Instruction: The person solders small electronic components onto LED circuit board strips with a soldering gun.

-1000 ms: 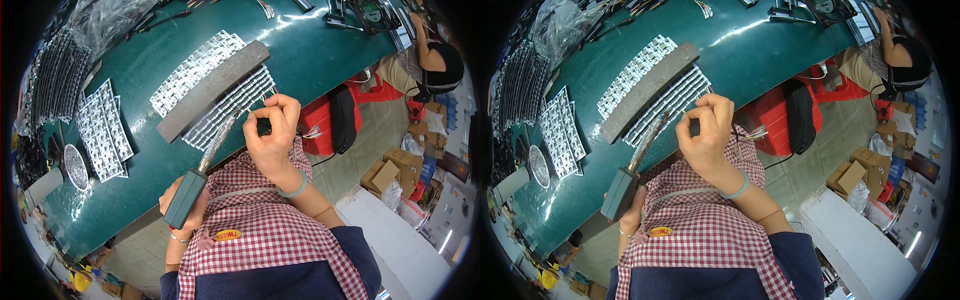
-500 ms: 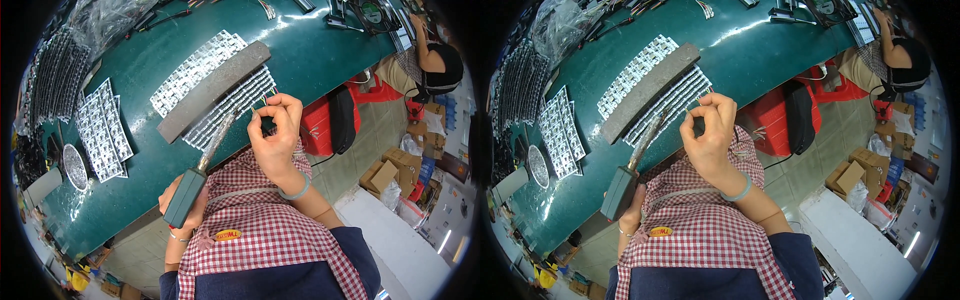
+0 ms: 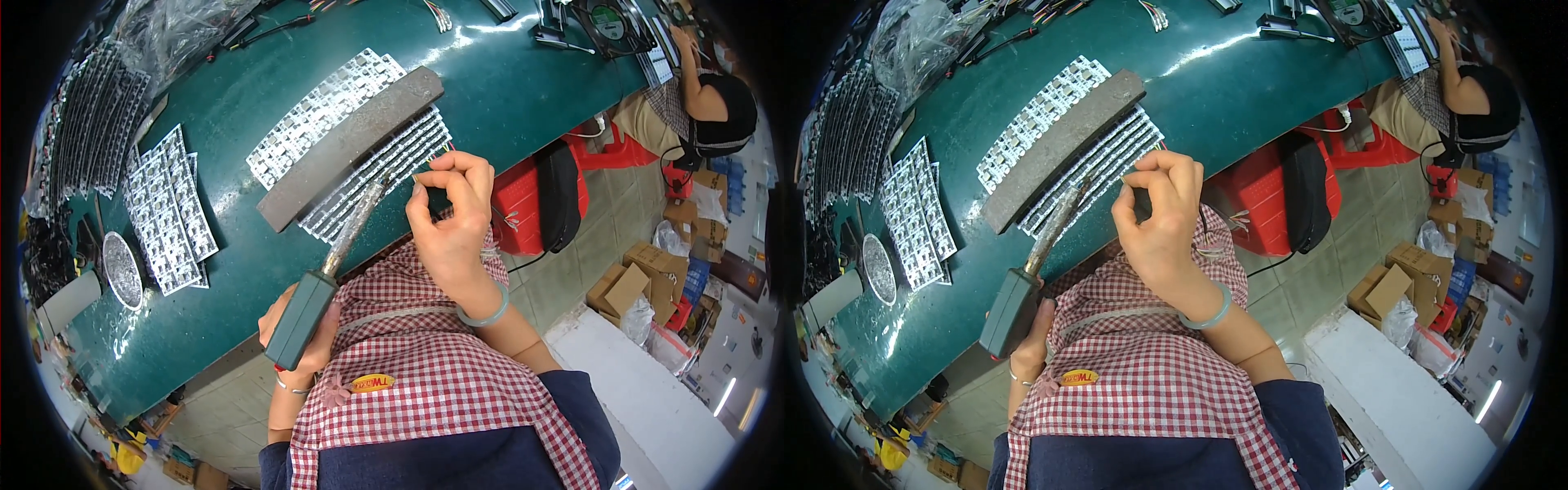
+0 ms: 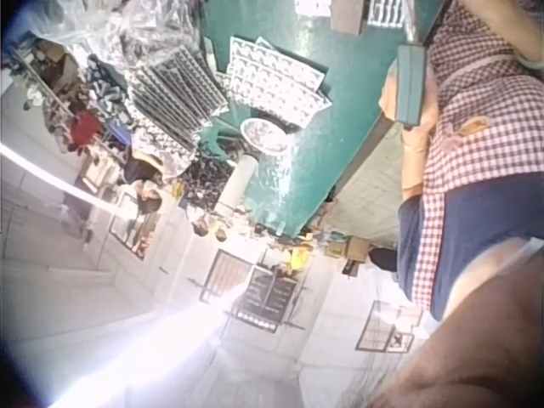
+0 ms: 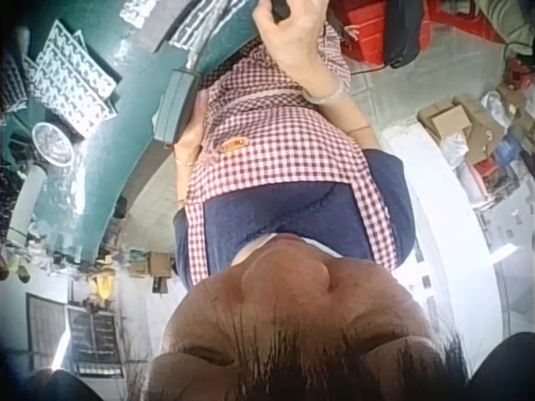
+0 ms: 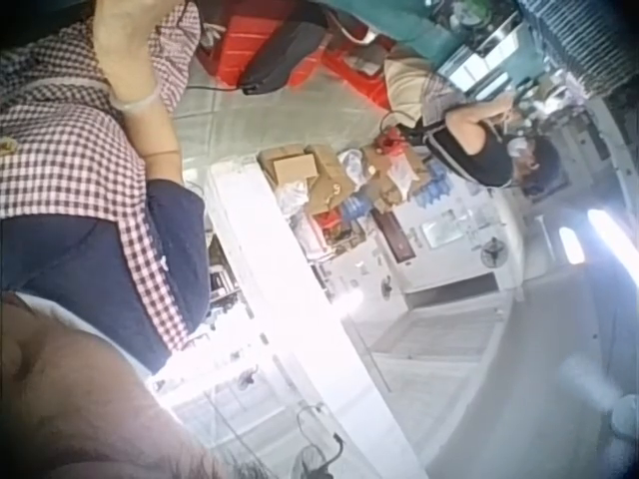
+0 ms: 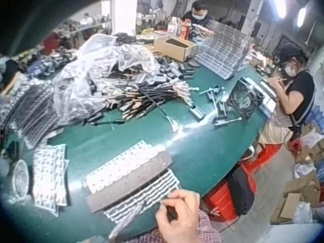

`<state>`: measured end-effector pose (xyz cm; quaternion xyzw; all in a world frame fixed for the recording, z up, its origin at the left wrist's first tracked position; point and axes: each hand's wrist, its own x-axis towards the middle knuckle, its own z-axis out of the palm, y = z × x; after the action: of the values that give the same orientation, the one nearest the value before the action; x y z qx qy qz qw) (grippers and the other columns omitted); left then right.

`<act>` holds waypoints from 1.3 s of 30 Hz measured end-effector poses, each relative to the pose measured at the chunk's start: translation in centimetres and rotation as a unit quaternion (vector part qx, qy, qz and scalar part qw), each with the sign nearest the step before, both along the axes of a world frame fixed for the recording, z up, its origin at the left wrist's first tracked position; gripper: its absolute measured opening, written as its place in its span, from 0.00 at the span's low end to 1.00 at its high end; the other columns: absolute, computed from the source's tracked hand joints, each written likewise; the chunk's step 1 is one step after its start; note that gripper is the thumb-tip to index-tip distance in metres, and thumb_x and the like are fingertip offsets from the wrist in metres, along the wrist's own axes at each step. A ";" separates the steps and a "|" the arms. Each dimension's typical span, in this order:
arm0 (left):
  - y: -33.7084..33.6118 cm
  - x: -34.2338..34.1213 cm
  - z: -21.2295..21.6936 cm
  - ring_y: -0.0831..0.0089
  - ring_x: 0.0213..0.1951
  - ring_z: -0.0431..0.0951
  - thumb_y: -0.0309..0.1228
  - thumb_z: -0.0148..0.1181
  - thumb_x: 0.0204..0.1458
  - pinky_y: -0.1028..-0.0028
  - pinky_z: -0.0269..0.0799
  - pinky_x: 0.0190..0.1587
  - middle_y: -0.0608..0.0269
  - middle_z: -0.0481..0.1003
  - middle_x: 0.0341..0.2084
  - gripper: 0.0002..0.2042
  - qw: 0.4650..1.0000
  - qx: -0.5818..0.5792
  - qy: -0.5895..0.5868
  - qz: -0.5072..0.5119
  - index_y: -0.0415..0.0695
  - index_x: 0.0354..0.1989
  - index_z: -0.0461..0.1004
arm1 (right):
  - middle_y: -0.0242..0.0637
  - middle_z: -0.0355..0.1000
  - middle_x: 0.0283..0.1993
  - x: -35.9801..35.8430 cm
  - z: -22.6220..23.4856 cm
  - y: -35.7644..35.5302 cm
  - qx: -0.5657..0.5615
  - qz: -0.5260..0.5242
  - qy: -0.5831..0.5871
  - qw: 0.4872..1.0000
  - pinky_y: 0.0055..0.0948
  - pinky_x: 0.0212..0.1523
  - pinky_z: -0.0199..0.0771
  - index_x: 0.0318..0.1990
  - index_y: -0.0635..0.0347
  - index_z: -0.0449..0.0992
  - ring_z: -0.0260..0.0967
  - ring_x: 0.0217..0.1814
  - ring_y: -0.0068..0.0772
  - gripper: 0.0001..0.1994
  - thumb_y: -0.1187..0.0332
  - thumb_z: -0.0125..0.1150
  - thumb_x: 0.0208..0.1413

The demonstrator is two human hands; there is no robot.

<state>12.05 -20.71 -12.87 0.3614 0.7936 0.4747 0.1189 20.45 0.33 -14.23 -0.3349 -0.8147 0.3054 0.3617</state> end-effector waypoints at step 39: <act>5.7 0.4 2.0 0.70 0.26 0.79 0.23 0.68 0.44 0.75 0.74 0.30 0.58 0.79 0.28 0.10 0.988 0.000 -0.152 0.003 0.39 0.36 0.79 | 0.44 0.63 0.46 0.8 0.6 0.3 -0.048 0.070 -0.008 0.996 0.38 0.49 0.63 0.36 0.67 0.71 0.61 0.48 0.43 0.07 0.80 0.60 0.48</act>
<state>12.42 -15.03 -10.84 0.2827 0.7674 0.5247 0.2365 21.30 0.62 -13.65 -0.2961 -0.8235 0.3662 0.3163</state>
